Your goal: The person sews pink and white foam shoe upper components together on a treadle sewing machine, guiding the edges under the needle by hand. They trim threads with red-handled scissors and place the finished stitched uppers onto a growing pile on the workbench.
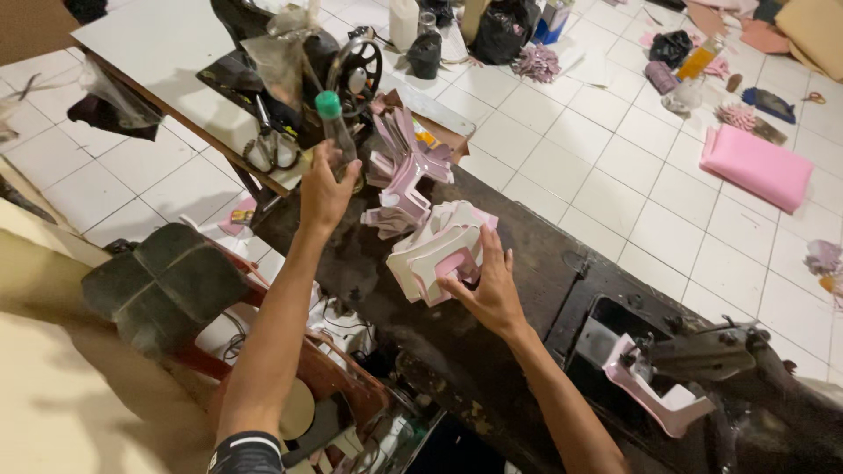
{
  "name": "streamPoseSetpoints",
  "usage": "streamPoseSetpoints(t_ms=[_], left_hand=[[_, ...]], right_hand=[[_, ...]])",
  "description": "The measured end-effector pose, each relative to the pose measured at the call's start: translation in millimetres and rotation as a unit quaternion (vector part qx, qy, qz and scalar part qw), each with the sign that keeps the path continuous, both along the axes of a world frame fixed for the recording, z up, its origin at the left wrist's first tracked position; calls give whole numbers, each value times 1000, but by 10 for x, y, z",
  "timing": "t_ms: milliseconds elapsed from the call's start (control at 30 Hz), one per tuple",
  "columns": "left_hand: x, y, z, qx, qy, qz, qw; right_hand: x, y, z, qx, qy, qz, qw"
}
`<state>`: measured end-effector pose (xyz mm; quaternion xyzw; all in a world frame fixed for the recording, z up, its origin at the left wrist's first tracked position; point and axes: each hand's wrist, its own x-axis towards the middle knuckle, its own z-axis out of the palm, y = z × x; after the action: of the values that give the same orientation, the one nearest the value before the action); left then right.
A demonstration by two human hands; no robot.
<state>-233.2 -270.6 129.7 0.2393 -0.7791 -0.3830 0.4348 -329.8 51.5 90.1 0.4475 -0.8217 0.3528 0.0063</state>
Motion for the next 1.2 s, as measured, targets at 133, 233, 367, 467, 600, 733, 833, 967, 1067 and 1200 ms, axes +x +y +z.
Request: streamPoseSetpoints(t_ms=[133, 233, 367, 467, 600, 733, 833, 967, 1067, 1200], left_hand=[[98, -220, -208, -64, -15, 28, 997], [183, -298, -274, -63, -23, 31, 997], [220, -292, -267, -66, 3, 10, 998], [276, -132, -173, -125, 12, 72, 989], [521, 524, -17, -99, 87, 119, 984], [723, 1434, 52, -157, 21, -11, 987], [600, 1840, 38, -236, -78, -55, 967], [529, 1937, -22, -277, -156, -57, 946], [604, 1841, -20, -285, -174, -52, 941], [705, 1874, 26, -257, -147, -100, 950]], right_hand=[[11, -73, -2, -2, 23, -1, 1000], [27, -81, -14, -15, 25, -2, 1000], [59, -62, -26, -42, 10, -12, 999], [82, -46, -17, -50, 22, -14, 998], [116, -10, 14, -72, -12, -26, 997], [160, 33, 37, -141, -56, -21, 988], [219, 82, 47, -111, -44, -41, 992], [359, 207, 73, -79, -2, 28, 996], [452, 316, 106, -85, -19, 51, 995], [459, 407, 130, -146, 72, 64, 985]])
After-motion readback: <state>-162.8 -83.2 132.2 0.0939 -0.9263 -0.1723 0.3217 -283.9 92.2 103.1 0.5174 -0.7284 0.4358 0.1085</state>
